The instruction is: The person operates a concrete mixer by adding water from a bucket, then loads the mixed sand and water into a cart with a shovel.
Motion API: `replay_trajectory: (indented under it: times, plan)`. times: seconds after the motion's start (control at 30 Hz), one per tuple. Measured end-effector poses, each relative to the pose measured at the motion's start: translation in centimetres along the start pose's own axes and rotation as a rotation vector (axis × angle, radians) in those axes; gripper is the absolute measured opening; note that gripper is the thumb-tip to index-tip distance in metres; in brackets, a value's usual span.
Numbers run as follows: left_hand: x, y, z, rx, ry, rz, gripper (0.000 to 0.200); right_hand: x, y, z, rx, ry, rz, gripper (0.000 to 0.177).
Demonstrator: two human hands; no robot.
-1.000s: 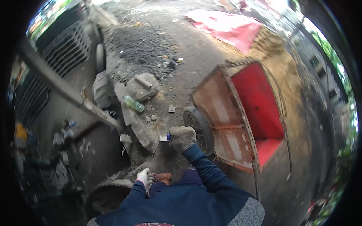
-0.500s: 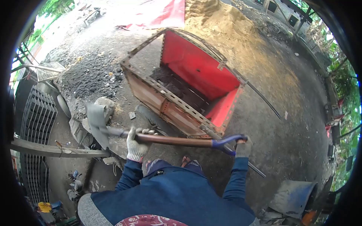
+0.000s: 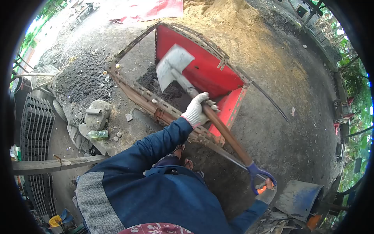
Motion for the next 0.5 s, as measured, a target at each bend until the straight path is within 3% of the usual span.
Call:
replay_trajectory:
  times: [0.2,0.23,0.3,0.33,0.43,0.5]
  plan:
    - [-9.4,12.0,9.0,-0.077,0.433,-0.213,0.015,0.7,-0.2,-23.4,-0.046,-0.397,-0.101,0.02]
    - [-10.5,13.7,9.6,-0.09,0.424,-0.239,0.016,1.1,0.2,-28.4,-0.122,-0.39,-0.192,0.016]
    - [-11.3,17.0,9.6,-0.067,0.449,-0.271,0.016,-0.8,3.3,-36.8,-0.165,-0.571,-0.208,0.011]
    - [-12.8,19.0,10.5,-0.066,0.457,-0.287,0.017,-0.2,3.5,-41.5,-0.128,-0.551,-0.159,0.01]
    - [-13.3,24.5,9.6,-0.119,0.509,-0.384,0.024,0.4,6.2,-53.6,-0.28,-0.715,-0.288,0.013]
    - [-14.5,27.4,11.2,-0.297,0.559,-0.397,0.028,1.5,7.0,-57.5,-0.233,-0.618,-0.371,0.012]
Point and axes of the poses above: each hand's wrist, its own x-axis away from the middle knuckle, its own z-axis out of the back of the hand, y = z × x, the point moved 7 cm from there along -x, towards the middle knuckle, and after that the axes turned 5 degrees about y, right-handed, at the moved point
